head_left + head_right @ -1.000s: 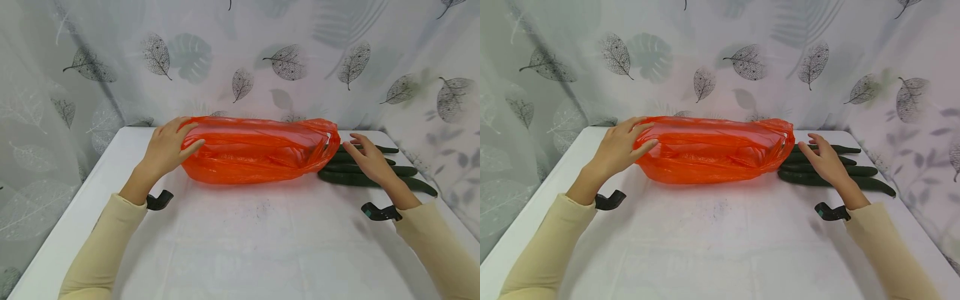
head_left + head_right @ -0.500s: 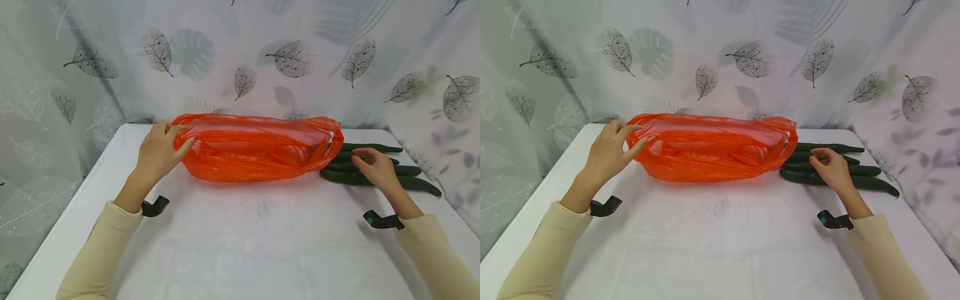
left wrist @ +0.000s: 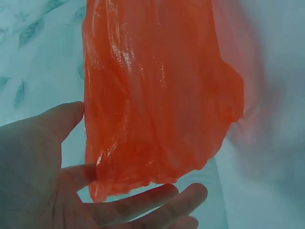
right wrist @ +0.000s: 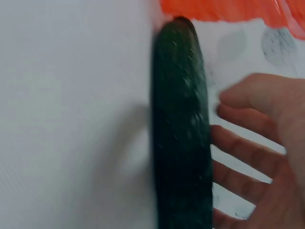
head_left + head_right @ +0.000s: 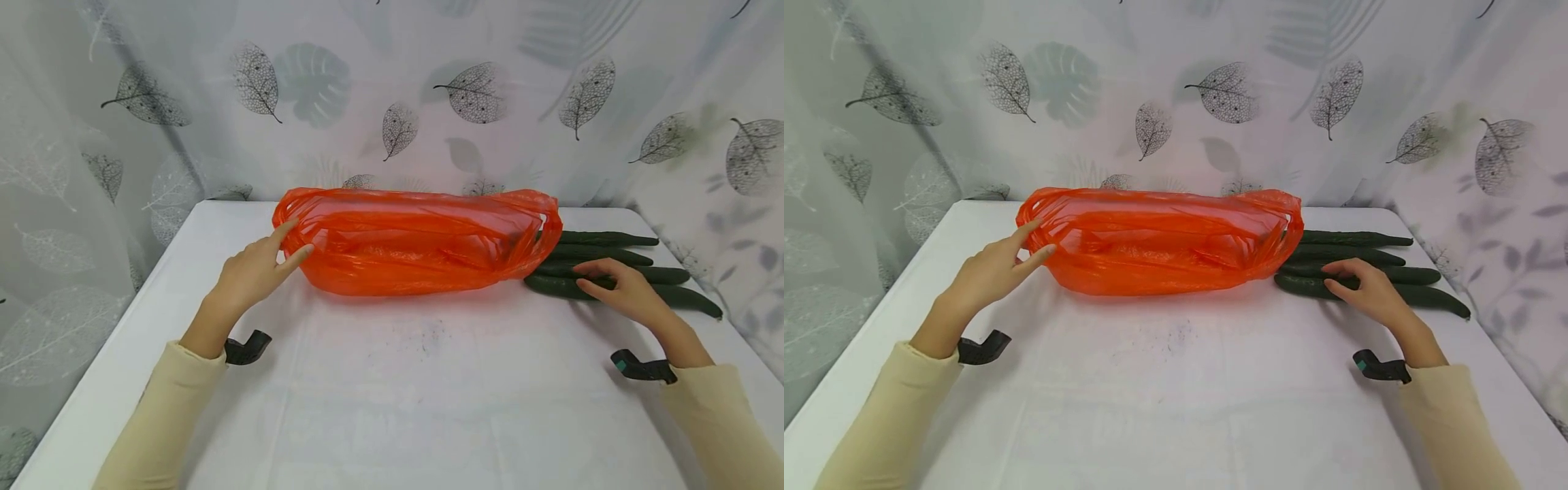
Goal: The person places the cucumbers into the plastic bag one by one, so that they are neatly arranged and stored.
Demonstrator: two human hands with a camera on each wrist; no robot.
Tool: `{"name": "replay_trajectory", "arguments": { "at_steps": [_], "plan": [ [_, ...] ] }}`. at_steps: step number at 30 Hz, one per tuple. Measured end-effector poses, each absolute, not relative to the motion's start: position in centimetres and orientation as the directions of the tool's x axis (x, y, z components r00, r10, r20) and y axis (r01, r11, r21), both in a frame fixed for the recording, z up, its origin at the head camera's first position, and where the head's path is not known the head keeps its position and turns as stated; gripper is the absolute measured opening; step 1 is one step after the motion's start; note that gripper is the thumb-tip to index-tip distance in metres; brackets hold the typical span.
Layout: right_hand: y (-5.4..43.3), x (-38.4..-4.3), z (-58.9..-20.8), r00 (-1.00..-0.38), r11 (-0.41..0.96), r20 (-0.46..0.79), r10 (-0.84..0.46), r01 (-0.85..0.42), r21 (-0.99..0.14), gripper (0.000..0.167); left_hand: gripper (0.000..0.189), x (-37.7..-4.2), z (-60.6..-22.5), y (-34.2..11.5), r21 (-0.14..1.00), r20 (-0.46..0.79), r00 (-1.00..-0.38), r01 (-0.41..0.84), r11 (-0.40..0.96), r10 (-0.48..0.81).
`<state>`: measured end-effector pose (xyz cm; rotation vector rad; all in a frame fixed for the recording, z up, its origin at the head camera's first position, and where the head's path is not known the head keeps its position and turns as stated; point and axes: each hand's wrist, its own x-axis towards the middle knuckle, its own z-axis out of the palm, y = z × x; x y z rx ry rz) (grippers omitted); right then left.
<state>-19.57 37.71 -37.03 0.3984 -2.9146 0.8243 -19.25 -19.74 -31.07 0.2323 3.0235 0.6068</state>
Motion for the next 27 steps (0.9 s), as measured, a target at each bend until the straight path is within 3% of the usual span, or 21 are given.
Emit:
{"name": "replay_trajectory", "arguments": {
  "at_steps": [6,14,27],
  "plan": [
    [39.3,-19.5,-37.1,-0.964,0.838,0.064,-0.257,-0.255,-0.483,0.032,0.080,-19.6,-32.4,-19.8,0.491,-0.025,-0.985,0.135,0.861,0.169],
    [40.2,-19.8,-37.5,-0.949,0.835,0.099,-0.299,-0.310,-0.455,0.037,0.067,-20.0,-33.2,-19.4,0.689,0.105,-0.987,0.160,0.707,0.121],
    [40.2,-20.3,-38.3,-0.950,0.860,0.099,-0.297,-0.311,-0.404,0.042,0.058,-20.3,-33.8,-18.9,0.801,0.171,-0.979,0.202,0.564,0.108]
  ]
}}
